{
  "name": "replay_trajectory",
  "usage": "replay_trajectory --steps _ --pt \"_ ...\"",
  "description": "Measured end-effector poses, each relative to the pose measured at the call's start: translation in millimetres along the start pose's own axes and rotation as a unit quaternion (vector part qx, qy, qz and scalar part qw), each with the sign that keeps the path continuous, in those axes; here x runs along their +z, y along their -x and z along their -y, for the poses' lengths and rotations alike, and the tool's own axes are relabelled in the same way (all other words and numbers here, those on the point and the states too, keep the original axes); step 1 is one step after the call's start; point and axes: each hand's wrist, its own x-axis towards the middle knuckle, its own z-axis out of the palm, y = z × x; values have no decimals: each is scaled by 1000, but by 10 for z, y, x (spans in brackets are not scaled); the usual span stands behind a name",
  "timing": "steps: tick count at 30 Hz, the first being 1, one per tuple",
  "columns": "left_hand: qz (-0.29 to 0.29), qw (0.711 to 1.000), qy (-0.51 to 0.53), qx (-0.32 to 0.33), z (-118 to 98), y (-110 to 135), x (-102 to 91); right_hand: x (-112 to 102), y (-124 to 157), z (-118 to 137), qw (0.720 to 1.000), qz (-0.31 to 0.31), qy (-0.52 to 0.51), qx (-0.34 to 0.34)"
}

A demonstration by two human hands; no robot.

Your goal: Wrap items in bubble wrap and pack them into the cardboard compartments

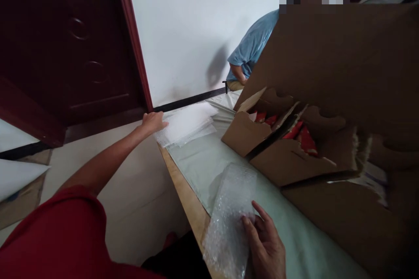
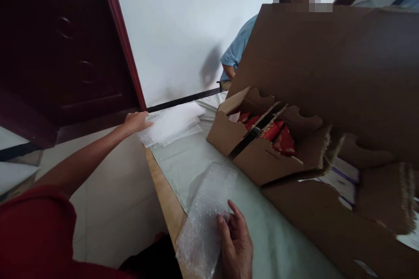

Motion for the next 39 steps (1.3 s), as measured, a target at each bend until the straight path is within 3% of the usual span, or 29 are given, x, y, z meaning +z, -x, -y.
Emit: replay_trajectory --steps 5,14,19,22,25,29,34,39 --pt "21 999 -31 -9 31 -81 70 -2 -10 5 1000 -11 9 -3" --pt "32 999 26 -21 60 -138 56 -11 -17 -31 1000 -5 4 9" --pt "-9 993 119 -16 -109 -41 -84 -8 -22 -7 1000 -10 21 1" --pt "5 973 229 -17 -239 63 -227 -4 -24 -4 1000 -7 19 -6" --pt "73 926 371 -20 -349 253 -330 -29 -29 5 1000 -3 8 -5" --pt "171 823 540 -32 -512 703 -252 -166 3 143 999 -26 -25 -13" --pt "310 693 647 -67 -958 1537 238 -386 108 730 993 -72 12 -93" --pt "419 573 699 -85 -1493 2306 756 -285 55 1381 975 31 111 -188"
